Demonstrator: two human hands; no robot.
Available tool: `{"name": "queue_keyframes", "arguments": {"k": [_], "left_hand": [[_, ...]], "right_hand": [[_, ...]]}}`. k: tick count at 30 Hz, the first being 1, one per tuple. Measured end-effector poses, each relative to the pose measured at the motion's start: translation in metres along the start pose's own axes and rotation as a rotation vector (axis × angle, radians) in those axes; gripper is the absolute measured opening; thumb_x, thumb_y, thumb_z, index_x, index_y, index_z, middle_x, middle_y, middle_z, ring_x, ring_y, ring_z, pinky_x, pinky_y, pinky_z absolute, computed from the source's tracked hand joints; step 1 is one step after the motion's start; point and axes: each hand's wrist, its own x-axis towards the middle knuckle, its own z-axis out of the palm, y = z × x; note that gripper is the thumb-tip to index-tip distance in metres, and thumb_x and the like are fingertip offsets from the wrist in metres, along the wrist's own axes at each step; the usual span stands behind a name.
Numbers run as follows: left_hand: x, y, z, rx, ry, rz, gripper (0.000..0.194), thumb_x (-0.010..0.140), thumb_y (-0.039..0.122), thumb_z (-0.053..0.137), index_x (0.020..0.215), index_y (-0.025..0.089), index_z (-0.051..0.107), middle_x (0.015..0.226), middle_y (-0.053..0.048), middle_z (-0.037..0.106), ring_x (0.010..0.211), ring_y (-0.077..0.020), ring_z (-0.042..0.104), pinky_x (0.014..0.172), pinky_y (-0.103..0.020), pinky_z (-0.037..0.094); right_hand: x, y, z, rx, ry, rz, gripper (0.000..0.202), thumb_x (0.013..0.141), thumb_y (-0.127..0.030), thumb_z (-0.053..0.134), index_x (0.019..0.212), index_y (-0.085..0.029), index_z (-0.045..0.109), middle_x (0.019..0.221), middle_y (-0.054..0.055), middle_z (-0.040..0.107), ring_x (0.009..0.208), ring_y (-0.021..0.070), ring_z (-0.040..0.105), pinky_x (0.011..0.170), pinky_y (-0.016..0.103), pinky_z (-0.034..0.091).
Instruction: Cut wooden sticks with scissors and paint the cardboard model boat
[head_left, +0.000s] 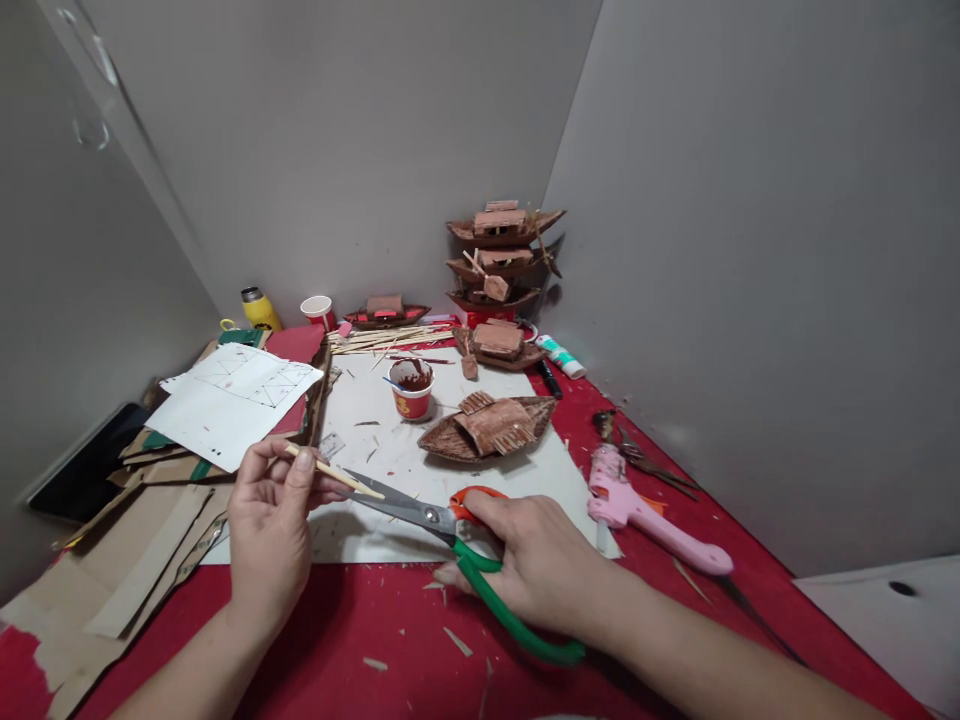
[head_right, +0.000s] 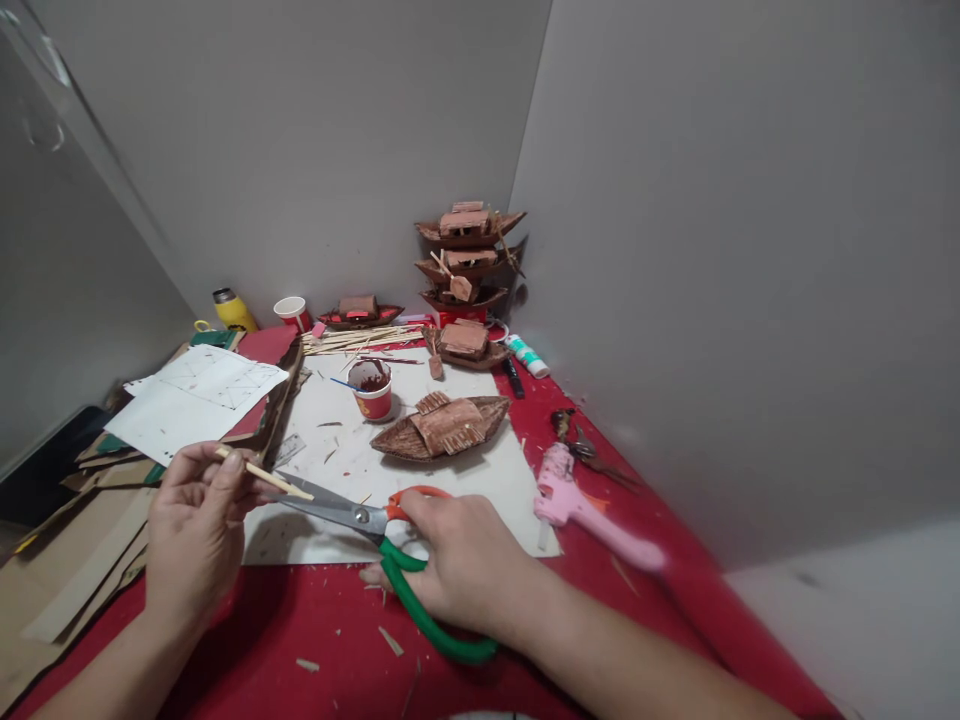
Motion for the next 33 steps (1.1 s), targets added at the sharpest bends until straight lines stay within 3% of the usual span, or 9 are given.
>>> {"name": "queue_keyframes", "arguments": {"k": [9,18,25,33], "left_hand": [[0.008,0.002,-0.004,-0.029,0.053,0.023,0.014,0.082,0.030,0.065,0.080,0.018,0.057,0.065,0.004,0.064,0.050,-0.0125,0.064,0.050,-0.023,0.055],[0.005,0.000,-0.002,0.069,0.041,0.033,0.018,0.082,0.031,0.066,0.080,0.019,0.055,0.060,0.005,0.065,0.052,-0.0130,0.066,0.055,-0.023,0.055],[-0.001,-0.004,-0.001,0.081,0.015,0.020,0.019,0.084,0.032,0.065,0.080,0.018,0.053,0.060,0.005,0.066,0.054,-0.0127,0.067,0.057,-0.023,0.055],[0.000,-0.005,-0.001,0.070,0.010,0.009,0.018,0.083,0.032,0.065,0.080,0.018,0.053,0.061,0.004,0.066,0.054,-0.0130,0.068,0.056,-0.023,0.055]], "right_hand": [[0.000,0.000,0.002,0.030,-0.010,0.004,0.032,0.076,-0.053,0.062,0.076,-0.023,0.054,0.054,-0.002,0.055,0.052,0.0165,0.053,0.050,0.024,0.024],[0.007,0.001,-0.004,-0.106,-0.077,-0.004,0.033,0.082,-0.055,0.055,0.082,-0.022,0.050,0.076,0.003,0.064,0.066,0.0210,0.059,0.055,0.028,0.024],[0.009,0.001,-0.004,-0.111,-0.087,-0.027,0.032,0.083,-0.052,0.054,0.085,-0.021,0.050,0.081,0.005,0.065,0.072,0.0221,0.059,0.059,0.029,0.028],[0.007,0.002,-0.003,-0.105,-0.043,-0.016,0.031,0.079,-0.052,0.058,0.081,-0.022,0.051,0.071,0.002,0.064,0.064,0.0206,0.059,0.054,0.028,0.024]]}}
